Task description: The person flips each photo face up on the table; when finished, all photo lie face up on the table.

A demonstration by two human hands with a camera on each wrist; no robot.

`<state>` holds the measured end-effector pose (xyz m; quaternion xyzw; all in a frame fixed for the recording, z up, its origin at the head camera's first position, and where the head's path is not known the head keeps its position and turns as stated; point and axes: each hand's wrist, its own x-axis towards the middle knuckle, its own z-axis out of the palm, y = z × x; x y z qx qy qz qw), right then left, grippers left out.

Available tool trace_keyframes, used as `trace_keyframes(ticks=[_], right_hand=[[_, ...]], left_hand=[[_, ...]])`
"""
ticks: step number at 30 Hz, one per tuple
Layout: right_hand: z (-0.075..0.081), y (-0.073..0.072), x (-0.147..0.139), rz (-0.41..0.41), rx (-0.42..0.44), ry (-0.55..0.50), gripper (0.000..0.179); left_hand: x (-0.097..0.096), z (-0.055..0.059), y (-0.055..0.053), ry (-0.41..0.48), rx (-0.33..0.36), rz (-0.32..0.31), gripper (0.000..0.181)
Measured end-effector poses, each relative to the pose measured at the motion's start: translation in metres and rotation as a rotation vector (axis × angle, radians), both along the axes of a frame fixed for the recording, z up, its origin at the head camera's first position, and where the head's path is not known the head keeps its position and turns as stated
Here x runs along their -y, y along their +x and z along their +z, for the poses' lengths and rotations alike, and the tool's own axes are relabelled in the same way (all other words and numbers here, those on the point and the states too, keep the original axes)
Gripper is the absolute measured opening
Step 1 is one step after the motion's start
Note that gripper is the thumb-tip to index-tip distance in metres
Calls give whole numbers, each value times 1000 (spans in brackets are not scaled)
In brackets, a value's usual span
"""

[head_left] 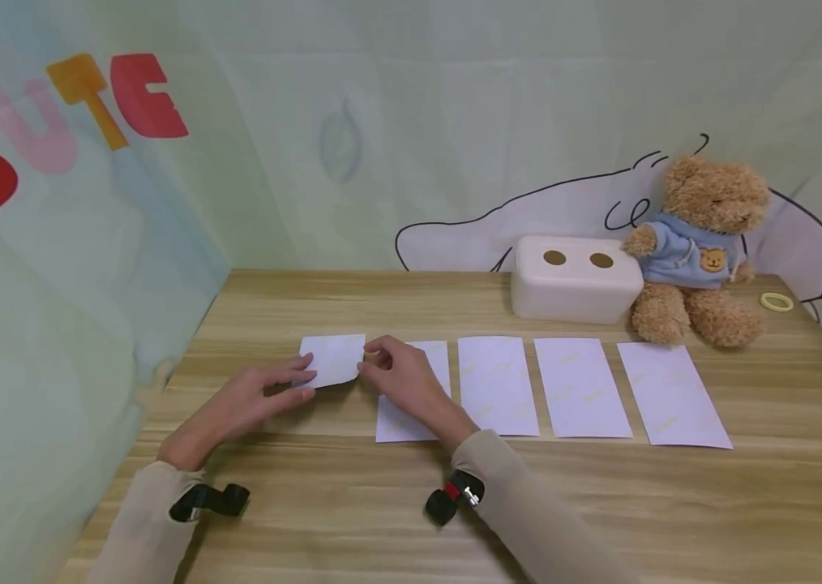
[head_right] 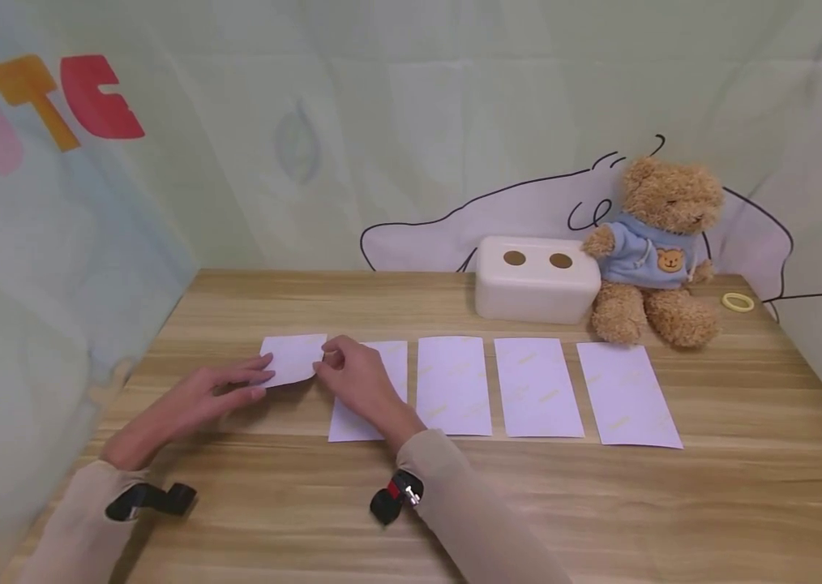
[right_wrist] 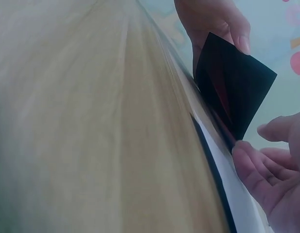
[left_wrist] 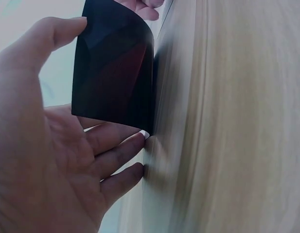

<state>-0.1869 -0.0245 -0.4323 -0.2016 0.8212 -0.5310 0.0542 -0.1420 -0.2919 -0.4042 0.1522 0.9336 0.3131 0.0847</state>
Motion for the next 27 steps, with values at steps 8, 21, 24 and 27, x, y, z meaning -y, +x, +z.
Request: trace_keyframes(ticks=[8,21,24,27], right_hand=[[-1,1,3,76,106,-117,28],[-2,2,8,70,117,-59,22],[0,3,8,61,110,-57,23],[3,4,7,49,100,-59,25]], left_hand=[[-1,1,-1,18,-28,-25,45],[-9,0,-1,-139,-81,-63,75],[-9,-1,-1,-117,-86,-49,67],[-9,-1,-1,-88,-108,-38,56]])
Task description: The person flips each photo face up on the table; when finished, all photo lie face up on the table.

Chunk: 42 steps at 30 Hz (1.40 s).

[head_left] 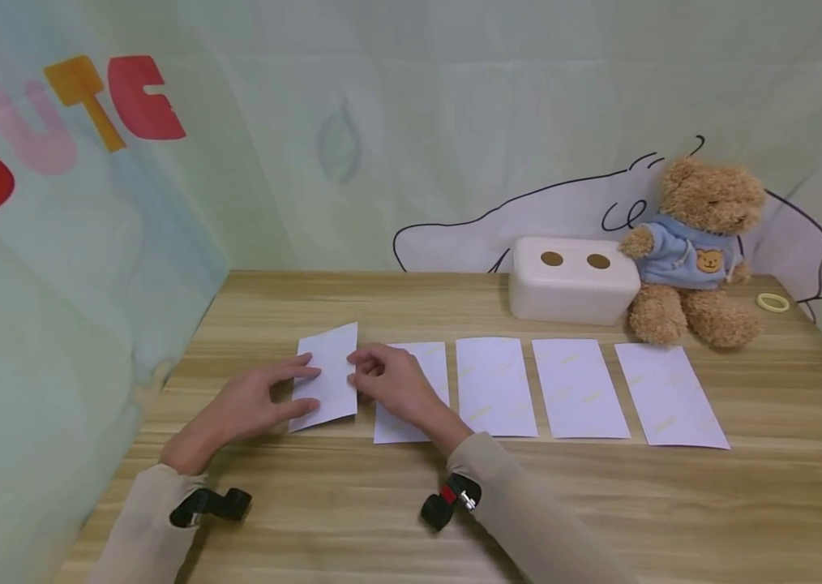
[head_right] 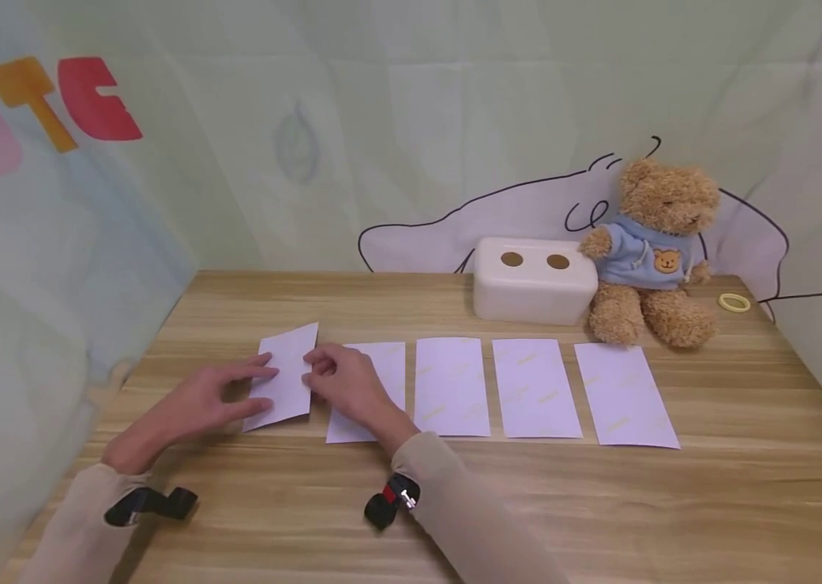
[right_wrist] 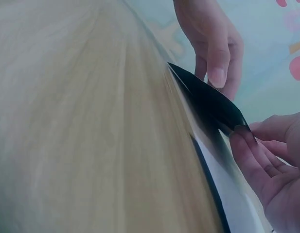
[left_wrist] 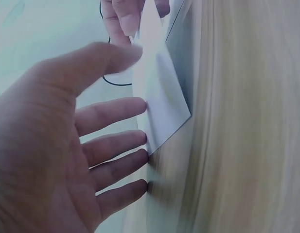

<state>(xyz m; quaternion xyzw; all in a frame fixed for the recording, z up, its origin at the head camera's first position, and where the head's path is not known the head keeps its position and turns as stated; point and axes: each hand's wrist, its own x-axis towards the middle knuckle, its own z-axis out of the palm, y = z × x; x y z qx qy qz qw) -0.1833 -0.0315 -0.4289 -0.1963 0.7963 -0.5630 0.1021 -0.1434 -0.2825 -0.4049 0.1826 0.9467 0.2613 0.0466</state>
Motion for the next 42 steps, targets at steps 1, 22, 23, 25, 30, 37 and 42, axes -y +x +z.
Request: trace_keyframes(ticks=[1,22,23,25,30,37,42], right_hand=[[1,0,0,-2,1,-6,25],[20,7,3,8,-45,-247,52],[21,8,3,10,-45,-246,51],[22,9,3,10,-47,-239,46],[22,10,3,6,-47,-209,38],[20,11,4,19,1,-265,33],[16,10,6,36,-23,-277,32]], left_hand=[[0,0,0,9,-8,2,53],[-25,7,0,313,-127,129,27],[-26,7,0,317,-130,129,27],[-28,7,1,331,-131,127,28],[-30,7,1,345,-118,131,30],[-32,8,2,355,-109,153,31],[-33,8,3,380,-110,150,31]])
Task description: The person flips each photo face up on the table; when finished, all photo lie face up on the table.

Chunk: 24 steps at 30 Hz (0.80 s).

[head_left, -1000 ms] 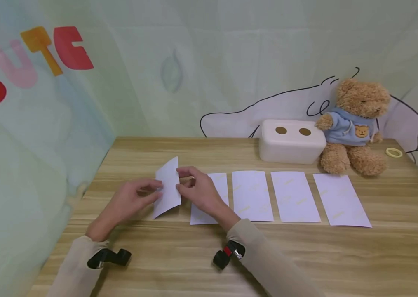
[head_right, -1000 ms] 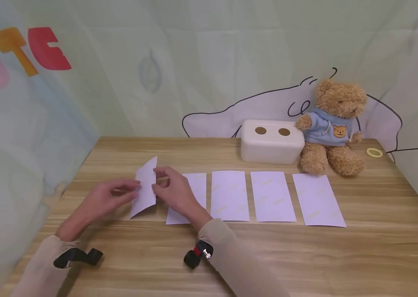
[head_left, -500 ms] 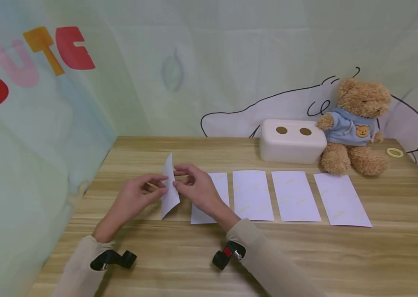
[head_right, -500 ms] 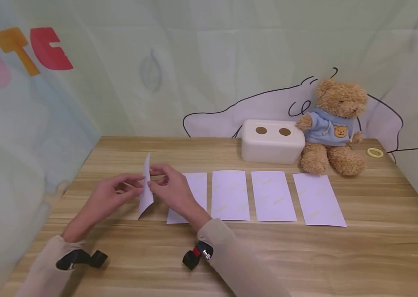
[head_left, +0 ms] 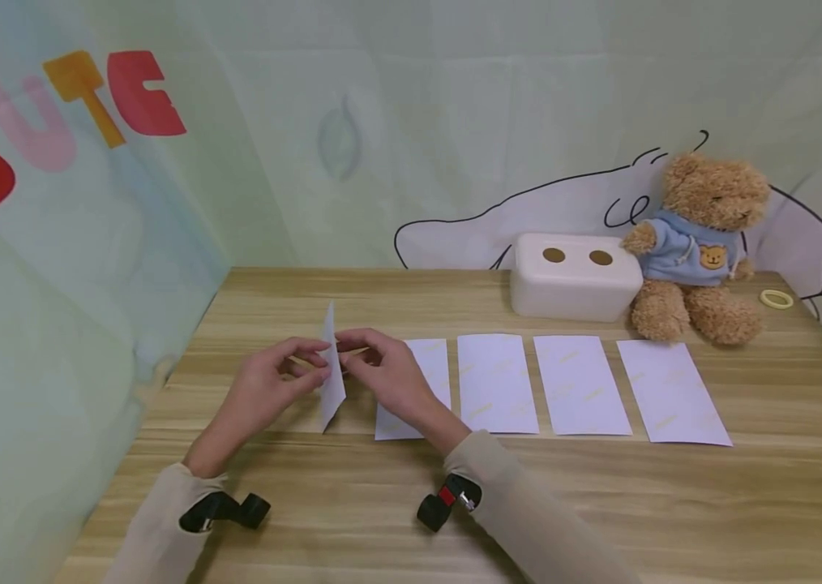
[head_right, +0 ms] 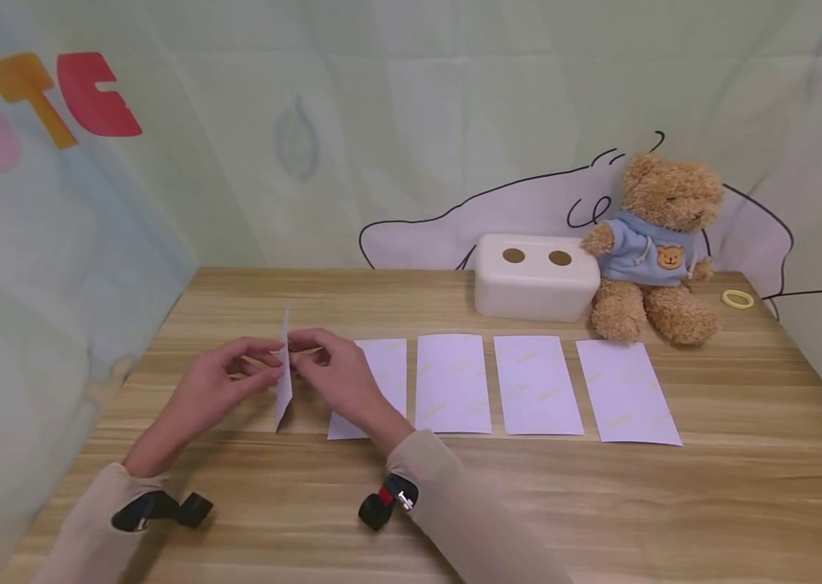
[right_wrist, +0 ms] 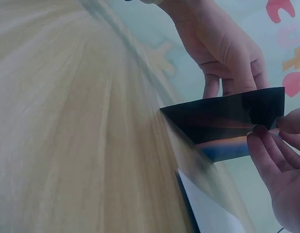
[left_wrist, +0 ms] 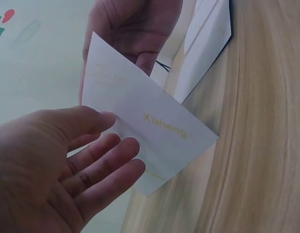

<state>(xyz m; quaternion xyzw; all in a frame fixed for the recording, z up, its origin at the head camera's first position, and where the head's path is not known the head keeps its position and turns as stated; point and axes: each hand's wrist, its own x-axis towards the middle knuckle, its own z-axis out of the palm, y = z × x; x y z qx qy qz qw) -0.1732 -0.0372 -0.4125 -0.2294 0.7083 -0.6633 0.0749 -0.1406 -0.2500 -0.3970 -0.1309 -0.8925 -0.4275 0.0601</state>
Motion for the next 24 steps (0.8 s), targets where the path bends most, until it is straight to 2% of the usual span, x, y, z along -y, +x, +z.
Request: trace_keyframes(ticks=[8,15,19,24], right_hand=[[-5,0,2,31,-9,-47,36],[-5,1,0,38,-32,-27,36],[-3,2,-1,39,-40,-28,36],[-2,3,-1,32,-80,-18,35]], left_hand=[[-1,-1,0,43,-29,-21,31],[-2,1,2,59,-71,-37,28],[-3,2,2,128,-51,-48,23],[-3,5,3,190,-8,-31,18]])
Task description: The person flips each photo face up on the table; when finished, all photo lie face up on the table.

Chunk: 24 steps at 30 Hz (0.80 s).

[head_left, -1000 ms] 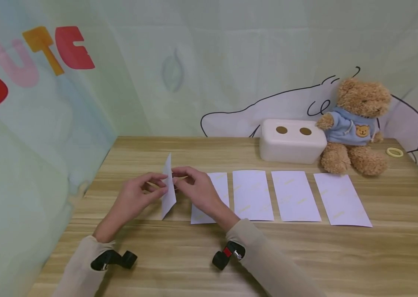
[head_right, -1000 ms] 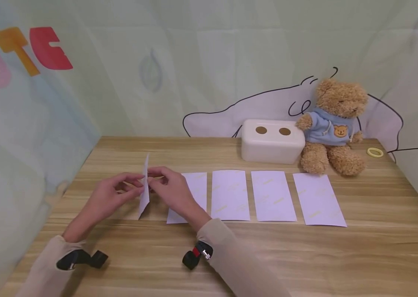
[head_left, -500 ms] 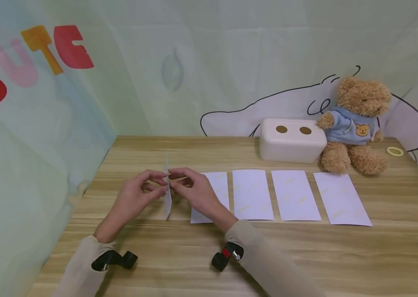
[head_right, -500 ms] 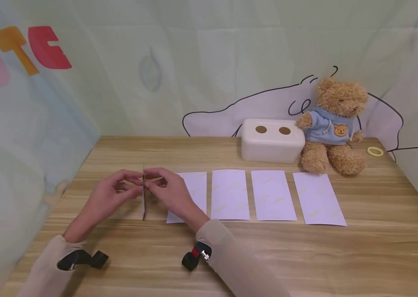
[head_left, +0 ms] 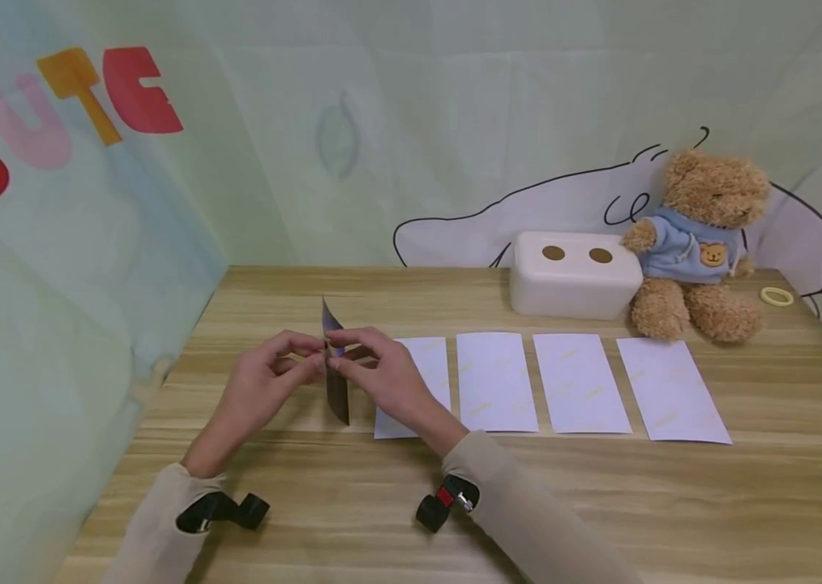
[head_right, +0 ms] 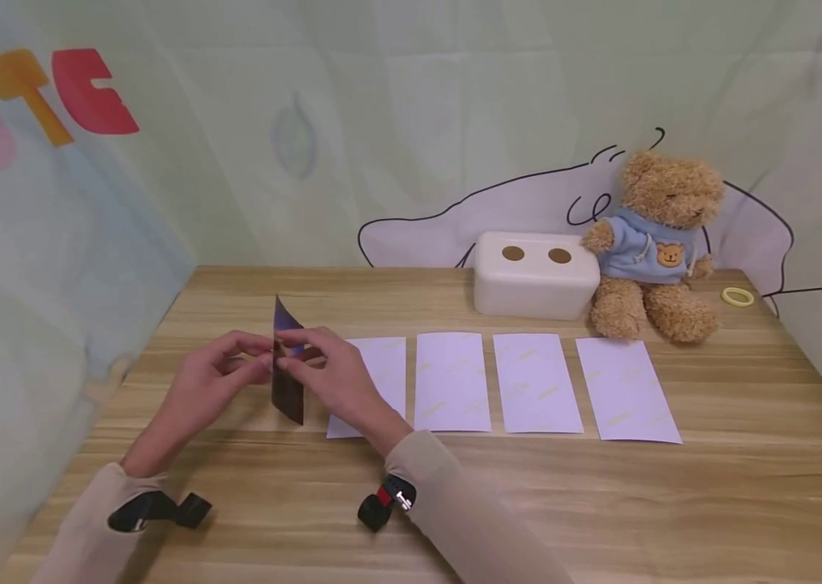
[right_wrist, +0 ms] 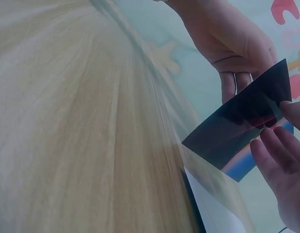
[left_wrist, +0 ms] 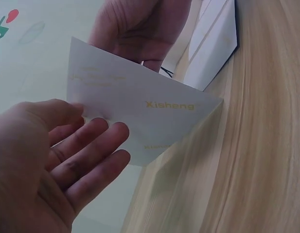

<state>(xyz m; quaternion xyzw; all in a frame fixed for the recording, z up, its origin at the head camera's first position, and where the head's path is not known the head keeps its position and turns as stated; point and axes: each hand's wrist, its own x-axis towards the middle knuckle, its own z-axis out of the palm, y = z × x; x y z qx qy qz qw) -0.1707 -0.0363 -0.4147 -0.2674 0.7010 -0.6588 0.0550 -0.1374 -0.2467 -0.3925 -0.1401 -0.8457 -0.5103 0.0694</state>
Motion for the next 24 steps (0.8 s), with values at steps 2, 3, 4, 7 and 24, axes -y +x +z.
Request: trace_keyframes(ticks=[2,3,4,7,24], right_hand=[[0,0,0,0,-16,1,35],[0,0,0,0,-24,2,35],[1,0,0,0,-30,4,36],[1,0,1,5,-37,1,37],[4,2,2,-11,-131,71,42]], left_hand=[[0,1,0,23,12,2,18],[0,1,0,40,18,0,18],[0,1,0,55,23,0,19],[0,1,-1,84,35,4,21],[-1,7,3,140,120,82,29]])
